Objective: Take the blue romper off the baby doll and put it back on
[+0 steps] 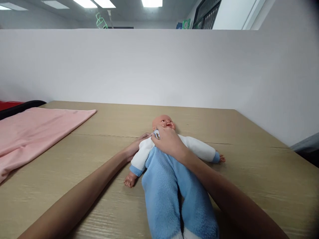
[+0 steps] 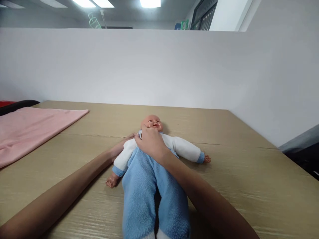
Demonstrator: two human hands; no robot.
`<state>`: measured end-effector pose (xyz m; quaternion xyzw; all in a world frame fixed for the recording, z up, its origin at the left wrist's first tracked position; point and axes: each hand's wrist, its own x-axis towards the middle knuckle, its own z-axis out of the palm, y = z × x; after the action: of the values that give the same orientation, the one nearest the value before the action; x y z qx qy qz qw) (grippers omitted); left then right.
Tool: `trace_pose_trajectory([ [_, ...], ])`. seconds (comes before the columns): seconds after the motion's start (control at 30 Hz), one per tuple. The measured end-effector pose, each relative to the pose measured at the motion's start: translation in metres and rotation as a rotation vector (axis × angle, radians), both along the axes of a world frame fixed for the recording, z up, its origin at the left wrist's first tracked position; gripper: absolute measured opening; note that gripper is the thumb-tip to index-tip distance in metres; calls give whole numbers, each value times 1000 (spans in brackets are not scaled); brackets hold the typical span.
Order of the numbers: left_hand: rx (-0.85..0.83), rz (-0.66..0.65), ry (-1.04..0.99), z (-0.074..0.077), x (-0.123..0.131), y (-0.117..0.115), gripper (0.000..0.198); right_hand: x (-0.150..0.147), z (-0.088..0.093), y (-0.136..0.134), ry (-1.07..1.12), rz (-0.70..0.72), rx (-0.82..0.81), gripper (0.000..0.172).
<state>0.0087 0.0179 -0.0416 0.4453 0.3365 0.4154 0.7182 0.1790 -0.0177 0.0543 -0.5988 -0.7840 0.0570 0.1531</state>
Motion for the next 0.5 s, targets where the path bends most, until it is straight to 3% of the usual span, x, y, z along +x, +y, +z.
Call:
trace_pose_trajectory([
  [0.17,13,-13,23,3,-8,-6,47,6,5,1,-6,-27,40,31],
  [0.3,14,27,53,-5,-8,3,49,6,4,2,13,-12,13,29],
  [0.5,98,153,100,-10,20,28,44,0,3,2,13,-11,-3,28],
])
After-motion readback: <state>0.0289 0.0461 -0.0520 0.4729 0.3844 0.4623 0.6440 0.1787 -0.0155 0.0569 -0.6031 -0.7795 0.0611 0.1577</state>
